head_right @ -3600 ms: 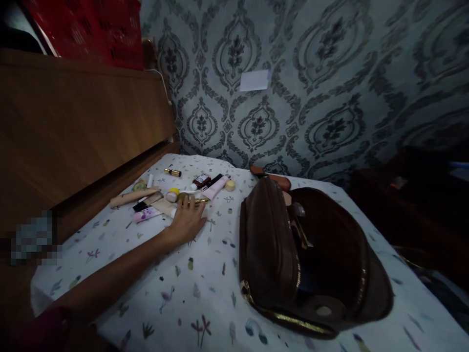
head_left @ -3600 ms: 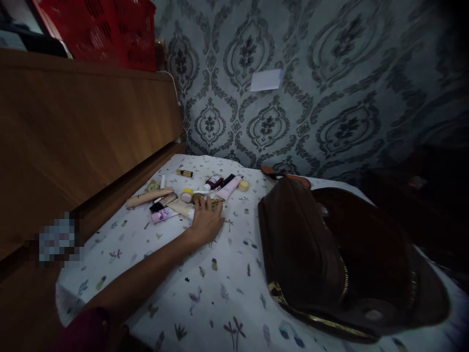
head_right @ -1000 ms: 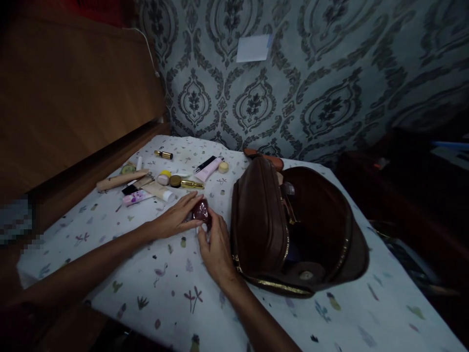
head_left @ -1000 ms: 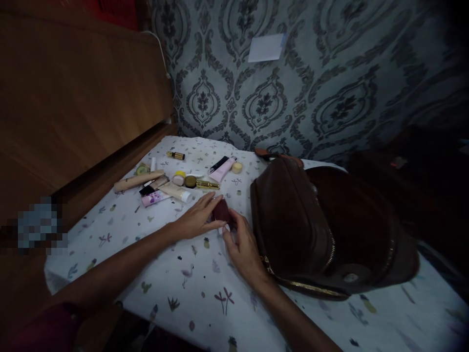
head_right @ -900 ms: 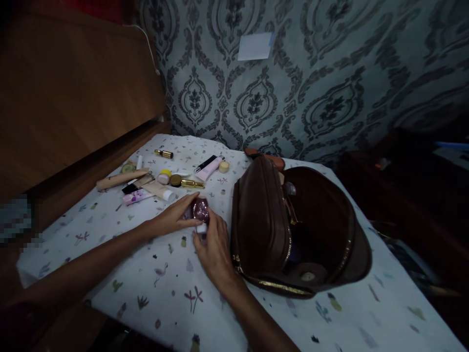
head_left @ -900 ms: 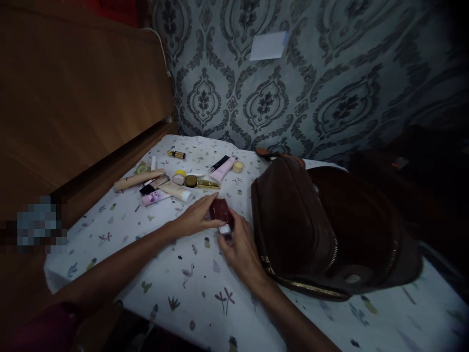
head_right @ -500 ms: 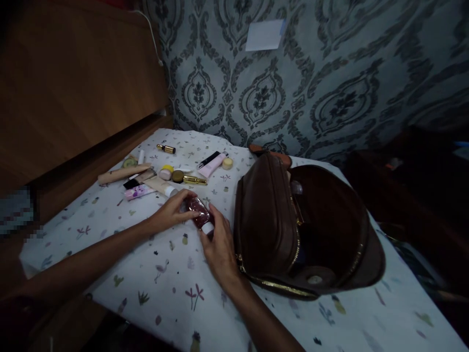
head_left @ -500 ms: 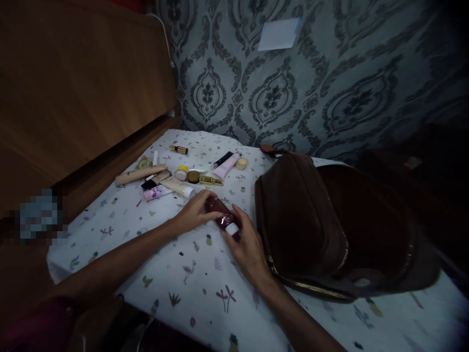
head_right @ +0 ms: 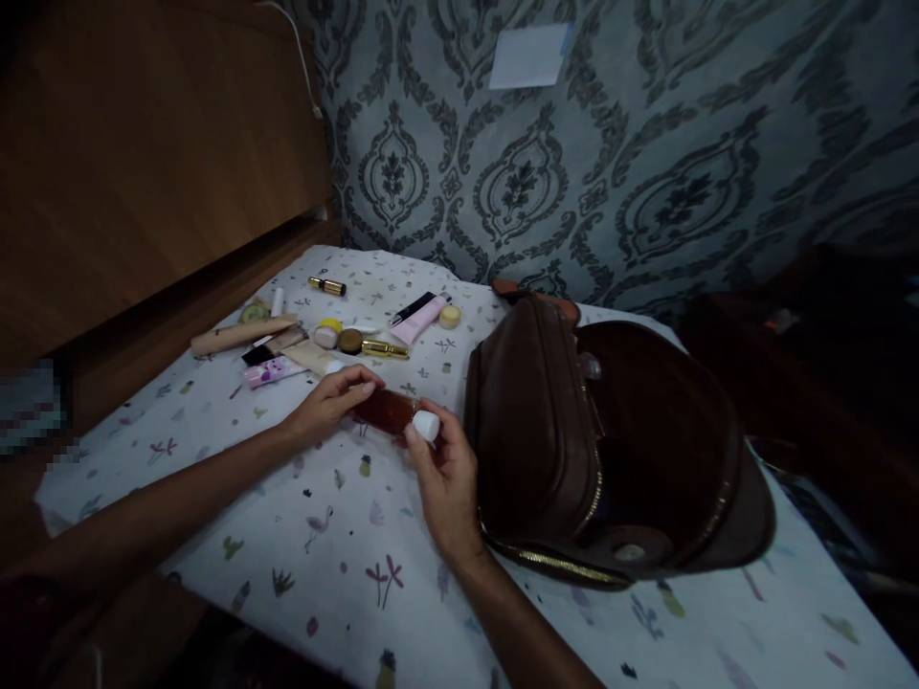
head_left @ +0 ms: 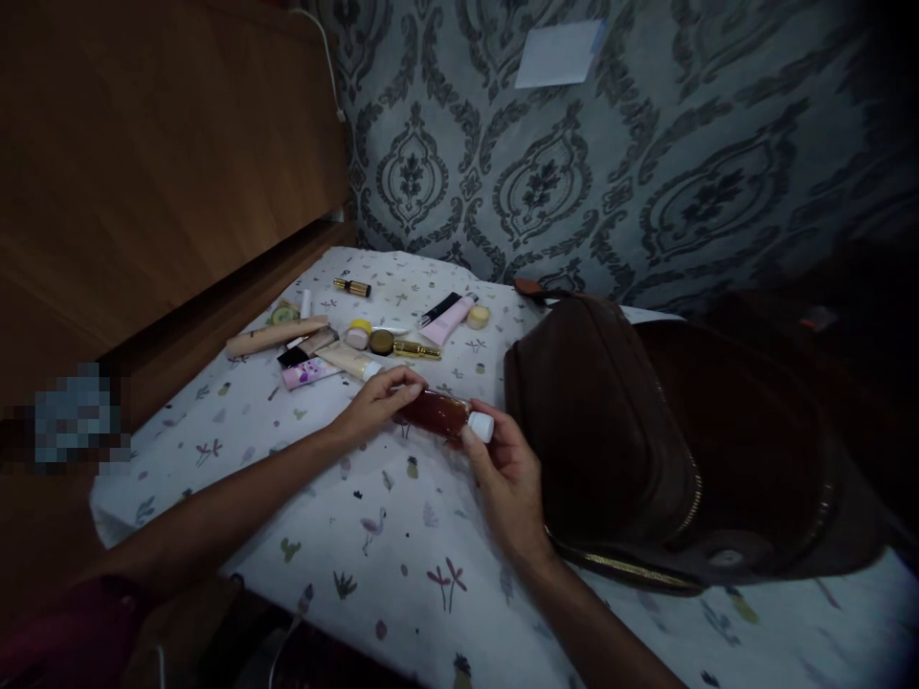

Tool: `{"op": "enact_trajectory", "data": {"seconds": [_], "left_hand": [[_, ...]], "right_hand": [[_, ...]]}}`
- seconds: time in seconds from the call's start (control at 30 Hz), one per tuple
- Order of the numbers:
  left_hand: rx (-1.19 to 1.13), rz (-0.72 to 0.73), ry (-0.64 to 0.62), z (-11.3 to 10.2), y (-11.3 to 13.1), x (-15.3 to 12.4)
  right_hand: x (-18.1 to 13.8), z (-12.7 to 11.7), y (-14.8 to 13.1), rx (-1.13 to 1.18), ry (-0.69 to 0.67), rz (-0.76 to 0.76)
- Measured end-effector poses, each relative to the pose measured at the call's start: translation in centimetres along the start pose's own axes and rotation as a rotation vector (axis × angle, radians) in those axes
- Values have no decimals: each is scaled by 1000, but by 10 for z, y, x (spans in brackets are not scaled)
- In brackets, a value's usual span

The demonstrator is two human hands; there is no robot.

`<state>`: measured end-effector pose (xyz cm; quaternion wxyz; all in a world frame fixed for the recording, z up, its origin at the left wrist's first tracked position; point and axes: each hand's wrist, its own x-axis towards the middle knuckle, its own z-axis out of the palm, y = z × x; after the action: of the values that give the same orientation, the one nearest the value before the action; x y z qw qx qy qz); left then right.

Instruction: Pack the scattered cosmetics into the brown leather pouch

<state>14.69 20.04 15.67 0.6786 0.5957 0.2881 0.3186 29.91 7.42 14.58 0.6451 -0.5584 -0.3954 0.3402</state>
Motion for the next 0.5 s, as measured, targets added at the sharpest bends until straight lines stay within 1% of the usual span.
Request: {"op": "enact_trajectory", "data": {"seconds": [0.03,0.1,0.17,0.2,0.23,0.33,0.5], "left_hand": [[-52,-51,-52,1,1,-1],[-155,-152,-201,2,2,-4],[-209,-196,-321,3,3,-6],[-215,-193,-351,3,2,-7],[-211,-179,-361,3,2,-7],[-159,-129,-329,3,0,-8],[-80,-88,-279,8,-1,-10]], "right_hand": [[0,0,-1,-5,6,-3],[0,-1,-3,-42,16,-22],[0,-3,-3,-97,33,-60],[0,-3,-3,-125,44,-78],[0,-4,-3,-154,55,-91],[0,-6,-3,-232,83,-106],[-1,-7,-5,-273,73,-111]]}}
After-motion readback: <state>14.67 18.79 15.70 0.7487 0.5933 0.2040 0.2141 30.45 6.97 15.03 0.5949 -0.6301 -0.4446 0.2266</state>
